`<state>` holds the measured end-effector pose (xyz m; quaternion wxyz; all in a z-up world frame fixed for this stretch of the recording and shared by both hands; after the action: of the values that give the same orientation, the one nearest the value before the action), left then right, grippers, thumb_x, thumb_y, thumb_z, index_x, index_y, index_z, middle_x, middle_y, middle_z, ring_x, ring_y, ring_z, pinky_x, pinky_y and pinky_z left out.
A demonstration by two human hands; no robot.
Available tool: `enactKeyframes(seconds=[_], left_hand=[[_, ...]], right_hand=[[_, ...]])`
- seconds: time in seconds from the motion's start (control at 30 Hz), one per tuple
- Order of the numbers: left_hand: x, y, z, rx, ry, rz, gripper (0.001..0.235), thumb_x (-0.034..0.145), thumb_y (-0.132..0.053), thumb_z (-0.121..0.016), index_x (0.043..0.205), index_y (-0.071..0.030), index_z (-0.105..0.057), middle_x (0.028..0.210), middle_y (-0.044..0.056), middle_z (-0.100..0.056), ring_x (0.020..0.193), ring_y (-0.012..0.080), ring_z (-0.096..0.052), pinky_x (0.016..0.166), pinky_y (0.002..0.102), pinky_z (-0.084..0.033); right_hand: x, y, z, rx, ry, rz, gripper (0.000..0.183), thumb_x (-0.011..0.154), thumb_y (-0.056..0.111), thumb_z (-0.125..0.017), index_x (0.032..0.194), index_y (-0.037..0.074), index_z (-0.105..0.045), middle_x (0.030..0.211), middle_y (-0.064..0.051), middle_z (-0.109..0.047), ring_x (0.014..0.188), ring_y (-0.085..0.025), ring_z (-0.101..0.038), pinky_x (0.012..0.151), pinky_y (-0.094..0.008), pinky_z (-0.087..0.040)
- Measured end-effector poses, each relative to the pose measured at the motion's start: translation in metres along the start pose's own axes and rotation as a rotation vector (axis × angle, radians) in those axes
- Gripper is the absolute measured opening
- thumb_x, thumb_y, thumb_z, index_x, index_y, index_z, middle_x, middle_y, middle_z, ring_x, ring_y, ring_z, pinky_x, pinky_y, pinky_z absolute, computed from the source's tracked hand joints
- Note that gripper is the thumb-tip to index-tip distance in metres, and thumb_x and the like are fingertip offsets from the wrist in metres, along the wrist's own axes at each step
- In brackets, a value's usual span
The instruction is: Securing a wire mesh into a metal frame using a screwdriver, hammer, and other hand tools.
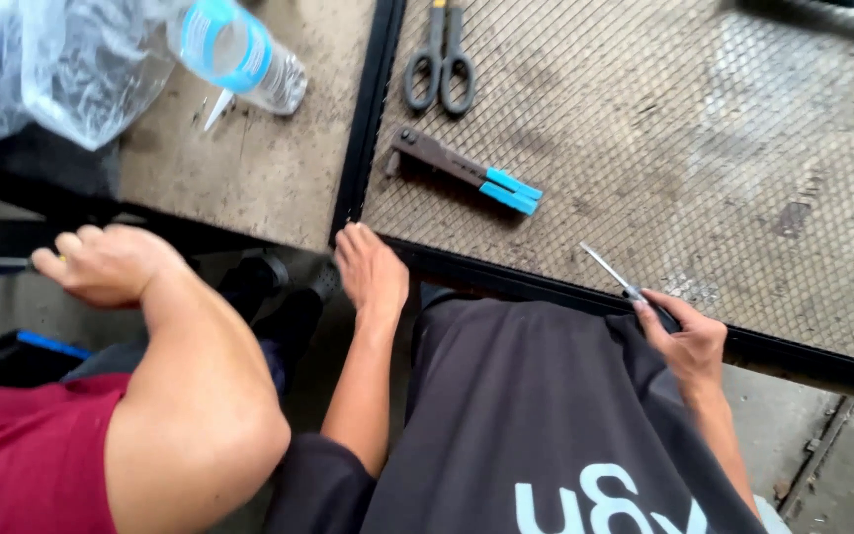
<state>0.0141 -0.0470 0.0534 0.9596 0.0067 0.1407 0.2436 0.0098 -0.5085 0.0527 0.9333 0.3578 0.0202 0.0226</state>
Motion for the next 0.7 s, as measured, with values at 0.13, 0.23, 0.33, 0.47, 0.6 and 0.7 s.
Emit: enactKeyframes(seconds=[0.13,0.23,0.33,0.47,0.6,0.7], left_hand=[[-0.012,-0.005,-0.001,-0.034,0.053,0.004,0.051,0.097,-0.003,-0.039,0.145,0.012,-0.04,0.142,0.027,-0.044,0.138,0.0413,-0.041,0.116,0.049,-0.034],[-0.014,-0.013,-0.011,-0.079,0.062,-0.029,0.056,0.09,-0.007,-0.049,0.143,0.012,-0.046,0.151,0.026,-0.039,0.141,0.0402,-0.036,0.115,0.049,-0.035],[-0.023,-0.04,-0.015,-0.117,0.103,-0.129,0.055,0.09,-0.01,-0.05,0.14,0.013,-0.05,0.154,0.026,-0.039,0.143,0.0392,-0.037,0.114,0.046,-0.037],[-0.043,-0.1,0.003,-0.145,0.142,-0.353,0.053,0.091,-0.021,-0.064,0.135,0.009,-0.059,0.153,0.026,-0.042,0.141,0.0399,-0.039,0.111,0.049,-0.04],[-0.06,-0.16,0.018,-0.486,0.31,-0.601,0.056,0.099,-0.04,-0.059,0.14,-0.002,-0.056,0.101,0.023,-0.064,0.099,0.0464,-0.063,0.083,0.058,-0.05],[-0.064,-0.183,0.005,-0.624,0.307,-0.626,0.039,0.1,-0.05,-0.057,0.113,-0.014,-0.063,0.061,0.012,-0.068,0.07,0.0437,-0.069,0.066,0.056,-0.052]], right_hand=[[-0.002,0.007,0.014,0.004,-0.035,-0.128,0.019,0.094,0.021,-0.082,0.113,0.02,-0.082,0.096,-0.009,-0.078,0.097,-0.032,-0.073,0.081,-0.042,-0.057],[-0.01,0.002,0.023,0.034,-0.102,-0.185,0.019,0.095,0.021,-0.082,0.113,0.02,-0.082,0.099,-0.009,-0.078,0.101,-0.03,-0.073,0.082,-0.041,-0.057],[-0.025,-0.002,0.026,0.055,-0.174,-0.241,0.02,0.093,0.017,-0.08,0.112,0.017,-0.081,0.1,-0.013,-0.077,0.102,-0.033,-0.072,0.08,-0.043,-0.056],[-0.041,0.0,0.029,0.066,-0.259,-0.304,0.021,0.09,0.014,-0.08,0.11,0.016,-0.082,0.097,-0.014,-0.078,0.097,-0.034,-0.073,0.078,-0.043,-0.057],[-0.056,-0.008,0.029,0.102,-0.251,-0.451,0.023,0.089,0.021,-0.079,0.112,0.024,-0.082,0.1,-0.009,-0.08,0.101,-0.029,-0.074,0.083,-0.04,-0.059],[-0.068,-0.019,0.031,0.148,-0.175,-0.554,0.031,0.09,0.023,-0.077,0.121,0.024,-0.078,0.104,-0.012,-0.08,0.107,-0.031,-0.072,0.089,-0.044,-0.059]])
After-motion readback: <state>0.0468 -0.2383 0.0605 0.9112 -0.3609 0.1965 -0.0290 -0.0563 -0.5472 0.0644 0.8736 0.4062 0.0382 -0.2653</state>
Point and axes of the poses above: each hand's wrist, its own x-axis towards the middle knuckle, its own z-axis out of the back of the hand, y = z × x, the point moved 7 cm from there along x, towards the middle knuckle
